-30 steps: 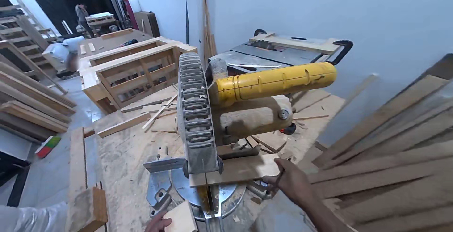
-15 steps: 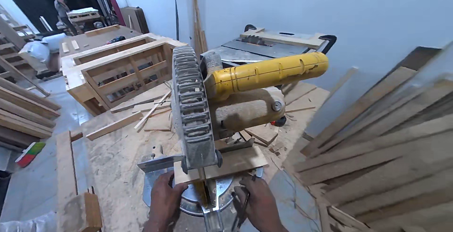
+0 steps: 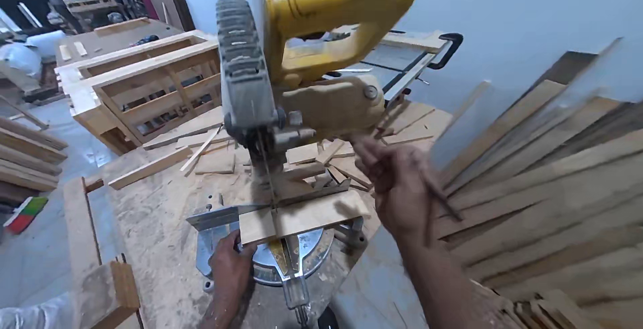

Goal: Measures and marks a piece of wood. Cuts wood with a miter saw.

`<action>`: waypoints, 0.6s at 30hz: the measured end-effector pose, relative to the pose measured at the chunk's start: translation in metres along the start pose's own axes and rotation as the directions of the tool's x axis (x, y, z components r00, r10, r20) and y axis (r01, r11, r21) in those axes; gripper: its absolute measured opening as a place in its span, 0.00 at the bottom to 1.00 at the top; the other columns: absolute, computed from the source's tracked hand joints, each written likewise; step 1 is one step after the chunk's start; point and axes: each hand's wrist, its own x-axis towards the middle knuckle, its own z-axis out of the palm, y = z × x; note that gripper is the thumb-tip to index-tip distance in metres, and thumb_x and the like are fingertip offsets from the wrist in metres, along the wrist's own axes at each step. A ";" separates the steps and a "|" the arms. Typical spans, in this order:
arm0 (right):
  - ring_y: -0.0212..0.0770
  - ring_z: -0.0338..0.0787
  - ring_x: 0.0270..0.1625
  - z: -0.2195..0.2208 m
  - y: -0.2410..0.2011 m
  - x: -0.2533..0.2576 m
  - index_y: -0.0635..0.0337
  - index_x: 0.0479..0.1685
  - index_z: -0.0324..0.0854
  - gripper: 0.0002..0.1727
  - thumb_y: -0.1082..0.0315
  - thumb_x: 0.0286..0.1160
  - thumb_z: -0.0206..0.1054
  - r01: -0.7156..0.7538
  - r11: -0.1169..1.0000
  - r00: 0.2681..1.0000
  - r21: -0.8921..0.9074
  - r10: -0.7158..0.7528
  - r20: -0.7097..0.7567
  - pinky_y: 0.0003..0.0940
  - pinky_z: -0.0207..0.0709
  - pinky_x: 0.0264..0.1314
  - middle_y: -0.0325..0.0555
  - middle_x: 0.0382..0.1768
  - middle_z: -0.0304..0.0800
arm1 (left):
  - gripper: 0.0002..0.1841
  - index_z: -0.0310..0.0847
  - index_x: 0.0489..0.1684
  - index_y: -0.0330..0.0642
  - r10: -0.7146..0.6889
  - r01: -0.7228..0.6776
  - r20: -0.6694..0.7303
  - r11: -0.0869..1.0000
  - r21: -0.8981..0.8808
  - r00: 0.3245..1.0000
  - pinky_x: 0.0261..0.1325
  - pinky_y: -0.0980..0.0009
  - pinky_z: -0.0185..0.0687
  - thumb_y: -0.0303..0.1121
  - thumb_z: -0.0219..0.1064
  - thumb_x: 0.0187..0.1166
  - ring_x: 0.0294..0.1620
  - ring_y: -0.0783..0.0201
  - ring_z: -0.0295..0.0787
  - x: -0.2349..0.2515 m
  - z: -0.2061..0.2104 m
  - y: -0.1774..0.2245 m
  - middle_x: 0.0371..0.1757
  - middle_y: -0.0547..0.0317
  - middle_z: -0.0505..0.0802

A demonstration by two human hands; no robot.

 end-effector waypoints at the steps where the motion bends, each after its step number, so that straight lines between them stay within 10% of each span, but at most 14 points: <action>1: 0.50 0.95 0.59 -0.005 0.019 -0.013 0.66 0.56 0.78 0.20 0.61 0.94 0.44 0.034 0.964 0.999 -0.262 -0.024 0.043 0.50 0.90 0.63 0.55 0.60 0.92 | 0.26 0.86 0.67 0.42 -0.001 0.001 -0.002 1.000 -0.007 1.000 0.67 0.53 0.82 0.40 0.79 0.70 0.58 0.54 0.89 0.002 -0.001 0.001 0.59 0.49 0.92; 4: 0.49 0.90 0.59 0.019 0.067 -0.062 0.58 0.62 0.88 0.20 0.55 0.86 0.60 -0.001 0.603 0.905 -0.798 0.341 0.256 0.51 0.82 0.67 0.52 0.55 0.91 | 0.25 0.86 0.67 0.42 -0.012 0.012 0.004 0.999 -0.050 1.000 0.67 0.55 0.83 0.37 0.78 0.70 0.57 0.56 0.90 0.004 0.000 0.000 0.58 0.51 0.93; 9: 0.63 0.62 0.90 0.079 0.134 -0.091 0.52 0.80 0.77 0.42 0.31 0.75 0.60 0.284 0.436 0.743 -0.854 0.463 0.484 0.65 0.40 0.94 0.61 0.81 0.75 | 0.27 0.83 0.70 0.43 -0.046 0.073 0.155 0.982 -0.174 0.987 0.65 0.57 0.85 0.37 0.77 0.69 0.56 0.61 0.89 0.014 -0.011 -0.002 0.60 0.55 0.91; 18: 0.57 0.69 0.88 0.085 0.154 -0.097 0.43 0.69 0.88 0.35 0.31 0.73 0.62 0.304 0.399 0.829 -0.865 0.336 0.447 0.61 0.50 0.93 0.53 0.79 0.80 | 0.11 0.91 0.49 0.45 -0.172 0.195 0.110 0.948 -0.252 0.979 0.54 0.56 0.85 0.41 0.68 0.81 0.43 0.63 0.89 0.027 -0.009 0.009 0.39 0.60 0.93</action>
